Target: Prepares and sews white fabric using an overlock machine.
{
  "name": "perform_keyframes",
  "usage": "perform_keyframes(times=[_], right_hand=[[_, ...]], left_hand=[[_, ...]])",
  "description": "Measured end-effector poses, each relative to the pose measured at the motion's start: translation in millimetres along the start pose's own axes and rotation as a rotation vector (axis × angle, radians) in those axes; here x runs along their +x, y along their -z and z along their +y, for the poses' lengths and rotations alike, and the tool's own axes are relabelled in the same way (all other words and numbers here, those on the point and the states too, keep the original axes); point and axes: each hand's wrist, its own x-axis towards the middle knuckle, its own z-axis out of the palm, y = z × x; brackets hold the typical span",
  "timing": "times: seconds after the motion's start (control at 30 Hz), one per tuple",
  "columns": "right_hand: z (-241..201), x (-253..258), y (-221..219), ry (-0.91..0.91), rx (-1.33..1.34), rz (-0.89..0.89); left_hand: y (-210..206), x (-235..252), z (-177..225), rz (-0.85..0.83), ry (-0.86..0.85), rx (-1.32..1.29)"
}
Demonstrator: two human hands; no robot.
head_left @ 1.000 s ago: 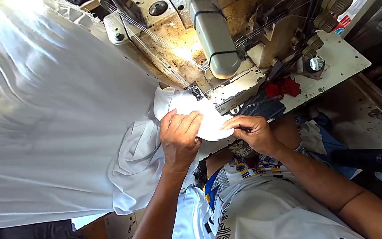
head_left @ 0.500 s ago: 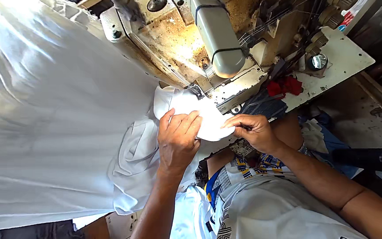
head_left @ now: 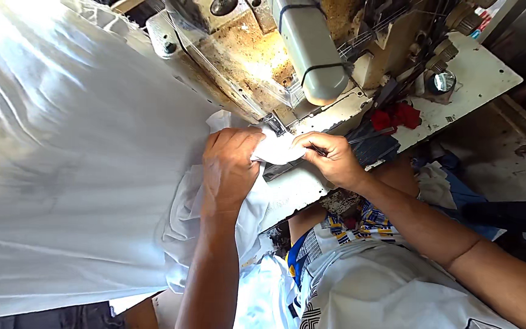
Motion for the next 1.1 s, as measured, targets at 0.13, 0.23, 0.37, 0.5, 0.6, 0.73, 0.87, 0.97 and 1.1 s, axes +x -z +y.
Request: perform_keyframes(times=[0.13, 0.23, 0.37, 0.5, 0.6, 0.73, 0.87, 0.97, 1.1], right_hand=[[2.8, 5.2, -0.9, -0.020, 0.024, 0.000], [4.0, 5.4, 0.6, -0.005, -0.006, -0.019], [2.3, 9.4, 4.8, 0.047, -0.096, -0.088], [-18.1, 13.2, 17.0, 0.078, -0.294, -0.348], [-36.9, -1.2, 24.3, 0.107, -0.356, -0.501], [-42.2, -34.2, 29.3, 0.104, -0.354, -0.459], [-36.4, -56.0, 31.3, 0.054, -0.297, -0.346], [-35.3, -62.6, 30.8, -0.003, -0.228, -0.266], [-33.8, -65.5, 31.4, -0.070, -0.117, -0.209]], left_hand=[[9.4, 0.9, 7.2, -0.031, 0.021, -0.218], [28.1, -2.7, 3.7, -0.198, -0.032, -0.253], [69.3, -12.9, -21.7, -0.267, 0.034, -0.071], [102.1, -19.7, 10.1, -0.148, -0.001, -0.313], [84.6, -30.2, 48.1, -0.150, -0.061, -0.641], [34.2, -44.9, 82.3, -0.065, -0.005, -0.721], [-13.4, -54.9, 89.8, 0.133, 0.026, -0.112], [-32.7, -56.0, 63.5, 0.173, 0.010, 0.051], [-17.5, -50.4, 51.4, 0.158, -0.136, -0.005]])
